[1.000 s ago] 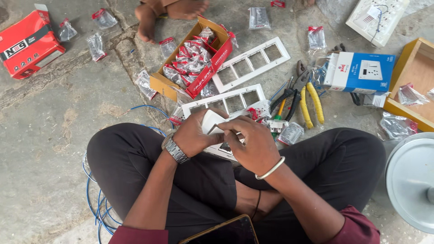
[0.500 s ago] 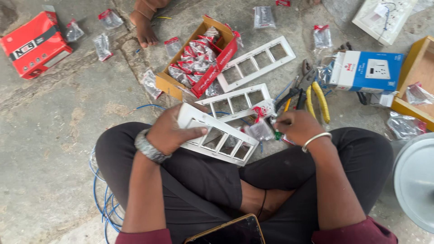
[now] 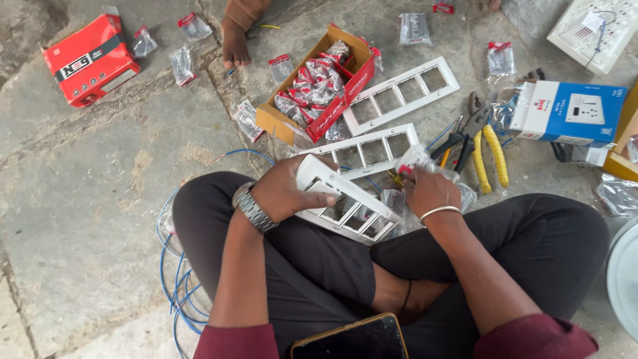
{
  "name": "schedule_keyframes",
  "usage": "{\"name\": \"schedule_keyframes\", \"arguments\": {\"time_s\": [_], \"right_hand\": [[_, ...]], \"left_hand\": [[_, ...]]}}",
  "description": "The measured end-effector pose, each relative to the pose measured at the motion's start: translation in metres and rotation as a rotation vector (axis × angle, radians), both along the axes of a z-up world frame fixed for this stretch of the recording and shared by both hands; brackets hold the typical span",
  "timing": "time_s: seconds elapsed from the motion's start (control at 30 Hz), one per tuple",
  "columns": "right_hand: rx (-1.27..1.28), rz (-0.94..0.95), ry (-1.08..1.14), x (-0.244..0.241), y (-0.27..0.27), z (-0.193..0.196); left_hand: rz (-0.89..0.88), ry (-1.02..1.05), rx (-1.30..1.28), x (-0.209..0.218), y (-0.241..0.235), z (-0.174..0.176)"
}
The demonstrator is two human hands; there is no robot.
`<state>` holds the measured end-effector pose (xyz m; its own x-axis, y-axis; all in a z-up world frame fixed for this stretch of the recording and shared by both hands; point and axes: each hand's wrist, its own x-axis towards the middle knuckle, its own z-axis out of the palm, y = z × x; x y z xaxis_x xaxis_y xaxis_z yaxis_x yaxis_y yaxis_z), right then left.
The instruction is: The person sits on the floor and assembles a multi-gang electrical socket panel. They use a screwdriver to secure individual socket modules into the panel frame, then use pliers to cut and insert jumper wires between the terminals.
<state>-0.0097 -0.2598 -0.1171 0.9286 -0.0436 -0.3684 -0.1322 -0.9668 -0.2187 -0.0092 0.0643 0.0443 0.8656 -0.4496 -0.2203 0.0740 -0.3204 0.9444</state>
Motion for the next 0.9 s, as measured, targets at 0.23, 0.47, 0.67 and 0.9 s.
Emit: {"name": "schedule_keyframes", "arguments": {"time_s": [0.23,0.47,0.67,0.9], "right_hand": [[-0.209,0.177,-0.021,0.005,0.026,0.003],[0.107,-0.083,-0.027,0.009,-0.009,0.060],[0.917,-0.165,0.059,0.006,0.019,0.091],[1.010,0.164,-0.422,-0.021,0.117,0.132]], "left_hand": [[-0.021,-0.014,0.007,0.001,-0.001,-0.003],[0.081,0.136,0.048,0.004,0.004,-0.025],[0.073,0.165,0.029,0.018,0.001,-0.034],[0.126,0.173,0.053,0.015,0.003,-0.032]]}}
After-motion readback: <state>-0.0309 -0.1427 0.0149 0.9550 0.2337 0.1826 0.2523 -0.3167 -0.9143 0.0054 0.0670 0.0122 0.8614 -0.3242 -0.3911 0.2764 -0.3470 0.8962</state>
